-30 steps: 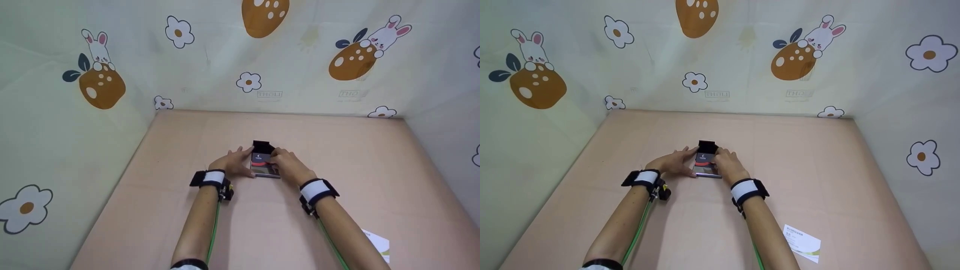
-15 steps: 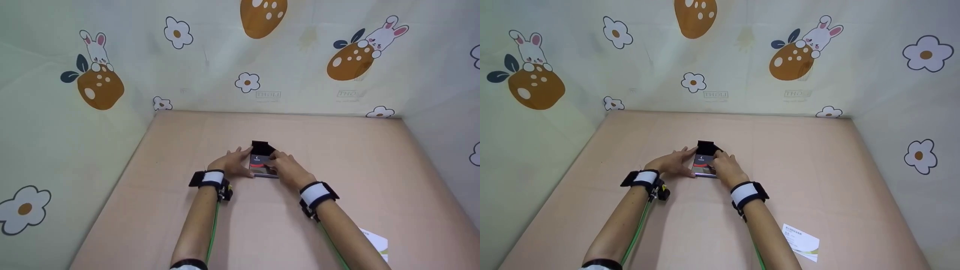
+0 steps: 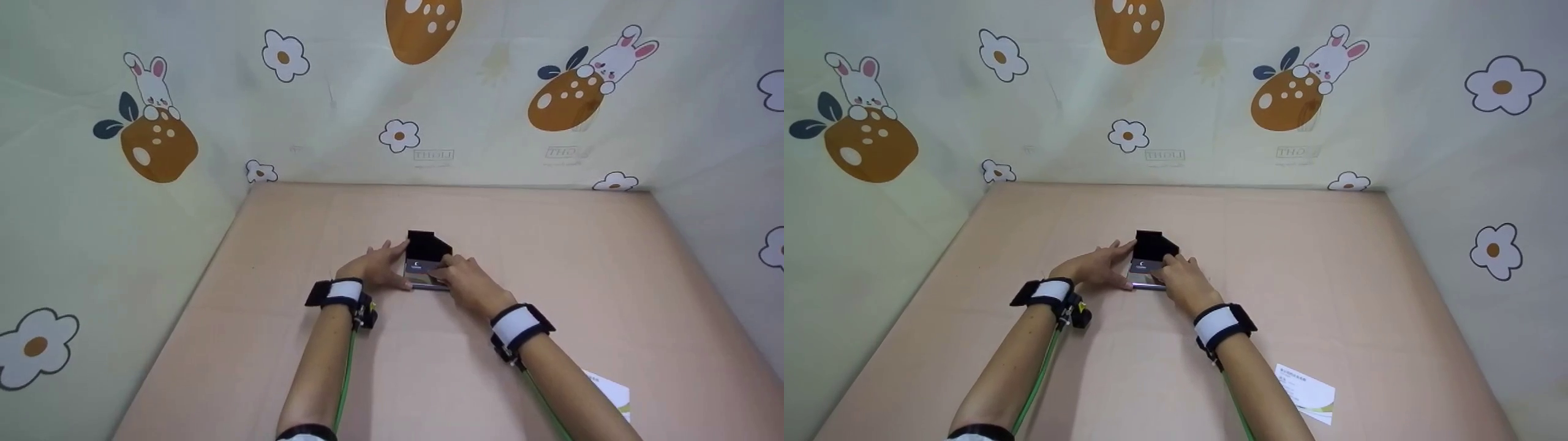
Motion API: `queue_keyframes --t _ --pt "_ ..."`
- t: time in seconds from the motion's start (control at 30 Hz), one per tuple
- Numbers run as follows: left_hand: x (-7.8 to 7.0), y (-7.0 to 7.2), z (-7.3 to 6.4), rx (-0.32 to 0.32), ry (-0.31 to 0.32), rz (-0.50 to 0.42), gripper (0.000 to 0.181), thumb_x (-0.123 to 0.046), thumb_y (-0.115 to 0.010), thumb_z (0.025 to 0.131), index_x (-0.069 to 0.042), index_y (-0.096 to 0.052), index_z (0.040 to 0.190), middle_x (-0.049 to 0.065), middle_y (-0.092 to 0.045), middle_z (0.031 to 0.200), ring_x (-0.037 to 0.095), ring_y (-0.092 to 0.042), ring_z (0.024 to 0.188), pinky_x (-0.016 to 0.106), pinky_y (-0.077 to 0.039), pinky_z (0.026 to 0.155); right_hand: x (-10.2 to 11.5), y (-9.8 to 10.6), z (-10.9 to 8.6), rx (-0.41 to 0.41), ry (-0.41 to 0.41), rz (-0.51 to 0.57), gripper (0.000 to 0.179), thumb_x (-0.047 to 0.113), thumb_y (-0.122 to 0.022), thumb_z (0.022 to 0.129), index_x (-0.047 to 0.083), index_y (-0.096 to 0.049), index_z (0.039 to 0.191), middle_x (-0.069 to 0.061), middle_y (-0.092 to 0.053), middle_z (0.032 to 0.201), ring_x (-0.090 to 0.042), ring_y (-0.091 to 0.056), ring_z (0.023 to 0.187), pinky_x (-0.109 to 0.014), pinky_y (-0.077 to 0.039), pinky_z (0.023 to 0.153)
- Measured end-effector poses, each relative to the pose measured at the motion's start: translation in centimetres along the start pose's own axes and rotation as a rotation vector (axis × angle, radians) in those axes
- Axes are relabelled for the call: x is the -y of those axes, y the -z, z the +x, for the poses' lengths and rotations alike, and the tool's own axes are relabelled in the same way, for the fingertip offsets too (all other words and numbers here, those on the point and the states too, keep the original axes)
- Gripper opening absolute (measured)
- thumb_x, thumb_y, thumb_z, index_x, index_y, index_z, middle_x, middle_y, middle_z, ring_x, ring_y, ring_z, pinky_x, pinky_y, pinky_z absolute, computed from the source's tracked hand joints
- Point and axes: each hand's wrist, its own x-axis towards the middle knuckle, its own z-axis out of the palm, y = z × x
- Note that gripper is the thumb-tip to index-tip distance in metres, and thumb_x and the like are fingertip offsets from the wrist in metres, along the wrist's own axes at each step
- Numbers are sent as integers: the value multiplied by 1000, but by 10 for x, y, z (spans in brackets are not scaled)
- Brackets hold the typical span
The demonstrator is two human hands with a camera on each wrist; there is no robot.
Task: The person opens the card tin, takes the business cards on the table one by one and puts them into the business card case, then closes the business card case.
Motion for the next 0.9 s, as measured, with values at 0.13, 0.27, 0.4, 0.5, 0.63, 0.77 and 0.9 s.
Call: queue_keyframes --t 0.13,0.27,0.4,0.5,0.63,0.77,0.9 --pt "1 0 -1 -6 -3 -12 104 -50 -81 79 -42 -15 159 12 -3 170 50 0 153 69 -7 122 2 0 -2 -38 54 -29 42 -7 -62 90 12 -70 127 -17 -68 121 -34 -65 112 -55 -53 99" --pt "2 -1 -1 -11 -12 -19 102 -48 -80 80 -42 -16 159 12 -3 170 50 1 153 70 -6 121 4 0 -3 -67 100 -51 34 -7 -63 89 8 -72 119 -16 -71 113 -33 -69 104 -50 -56 91" --pt "3 -2 -2 -8 -12 -19 102 -48 -80 81 -42 -15 159 12 -3 170 50 2 153 70 -5 122 6 0 -4 -56 101 -32 34 -7 -63 90 8 -73 118 -16 -71 113 -34 -69 103 -51 -56 93" --pt "3 -2 -1 -12 -13 -15 101 -48 -80 81 -42 -15 159 12 -3 170 50 1 153 70 -6 122 6 0 -5 -45 92 -16 35 -4 -63 92 10 -72 122 -15 -70 116 -33 -68 106 -52 -55 97" --pt "2 -2 0 -16 -12 -16 101 -48 -80 81 -42 -16 159 12 -3 170 49 1 154 70 -6 121 6 0 -8 -60 98 0 28 3 -63 95 11 -73 121 -12 -69 112 -29 -69 101 -46 -58 93" --pt "1 -3 0 -13 -10 -21 102 -48 -80 80 -44 -16 158 10 -4 170 49 1 154 70 -5 121 6 1 -14 -82 121 19 25 11 -63 98 13 -73 121 -10 -67 112 -28 -68 99 -44 -58 91" --pt "1 -1 -1 -12 -19 -22 102 -48 -80 80 -44 -15 159 11 -4 170 50 2 153 70 -5 122 6 5 -24 -113 143 23 31 16 -66 97 11 -69 128 -14 -64 124 -32 -65 110 -48 -55 97"
